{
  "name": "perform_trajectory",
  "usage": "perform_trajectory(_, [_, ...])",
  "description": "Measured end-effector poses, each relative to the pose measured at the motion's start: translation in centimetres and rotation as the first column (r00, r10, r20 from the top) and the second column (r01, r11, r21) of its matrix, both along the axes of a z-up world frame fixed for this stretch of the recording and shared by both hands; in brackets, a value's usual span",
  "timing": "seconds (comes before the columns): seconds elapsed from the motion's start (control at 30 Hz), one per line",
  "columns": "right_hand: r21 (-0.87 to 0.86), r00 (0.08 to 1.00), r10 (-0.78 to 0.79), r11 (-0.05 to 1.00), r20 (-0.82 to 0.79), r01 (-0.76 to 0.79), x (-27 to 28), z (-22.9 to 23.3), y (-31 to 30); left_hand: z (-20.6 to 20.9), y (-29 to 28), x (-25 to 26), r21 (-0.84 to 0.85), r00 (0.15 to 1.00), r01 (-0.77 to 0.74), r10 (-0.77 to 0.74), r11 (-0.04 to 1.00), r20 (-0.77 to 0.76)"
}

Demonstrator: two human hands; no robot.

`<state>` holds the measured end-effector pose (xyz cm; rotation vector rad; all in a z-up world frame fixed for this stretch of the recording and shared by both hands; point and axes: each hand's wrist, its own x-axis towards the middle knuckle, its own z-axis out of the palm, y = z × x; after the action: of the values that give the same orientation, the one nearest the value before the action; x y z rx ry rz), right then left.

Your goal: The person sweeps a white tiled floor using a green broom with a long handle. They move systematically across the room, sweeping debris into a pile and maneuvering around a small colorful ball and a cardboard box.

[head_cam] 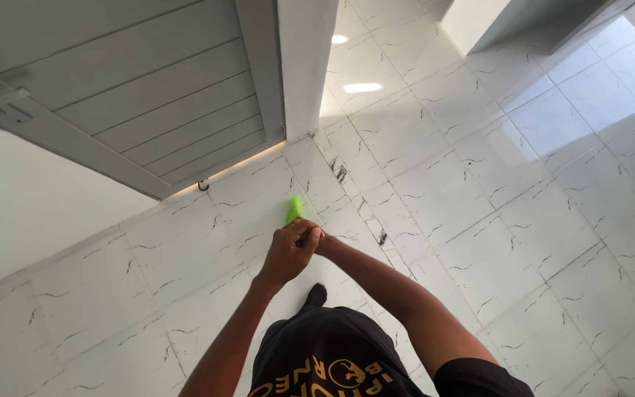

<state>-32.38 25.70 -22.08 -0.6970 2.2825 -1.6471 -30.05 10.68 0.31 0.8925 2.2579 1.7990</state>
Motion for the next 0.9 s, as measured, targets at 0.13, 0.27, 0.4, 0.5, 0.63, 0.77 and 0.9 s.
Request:
perform_trajectory(0.13, [0.153,0.998,-0.052,0.987,-0.03,0.056,-0.8,0.5,2.9,-2.1,1.2,0.2,-0.04,0.993,0.004,0.001,0.999,0.119])
perform_trajectory(0.27, [0.402,0.993,-0.11,0.908,-0.033,0.114,-1.0,1.8,3.5,-4.2,1.0,0.8,-0.042,0.987,-0.067,0.072,0.997,0.142])
perform_trajectory(0.4, [0.46,0.982,-0.152,0.868,-0.109,0.186,-1.0,3.3,2.3,-4.0,-1.0,1.6,-0.119,0.971,-0.187,0.202,0.975,0.13])
perform_trajectory(0.5, [0.314,0.96,-0.16,0.921,-0.232,0.23,-1.4,5.4,1.1,-1.6,-2.0,1.8,-0.086,0.944,-0.297,0.306,0.951,0.121])
perform_trajectory(0.63, [0.249,0.945,-0.218,0.928,-0.243,0.278,-2.8,9.5,-0.6,2.5,-2.3,0.7,0.014,0.932,-0.359,0.357,0.933,0.065])
perform_trajectory(0.77, [0.11,0.946,-0.226,0.96,-0.234,0.257,-4.0,13.4,-3.2,5.8,-2.3,0.0,0.065,0.95,-0.311,0.31,0.948,0.024])
perform_trajectory(0.9, [0.037,0.955,-0.255,0.964,-0.153,0.263,-4.1,16.1,-5.4,6.5,-1.7,-0.4,-0.006,0.972,-0.221,0.219,0.975,-0.089])
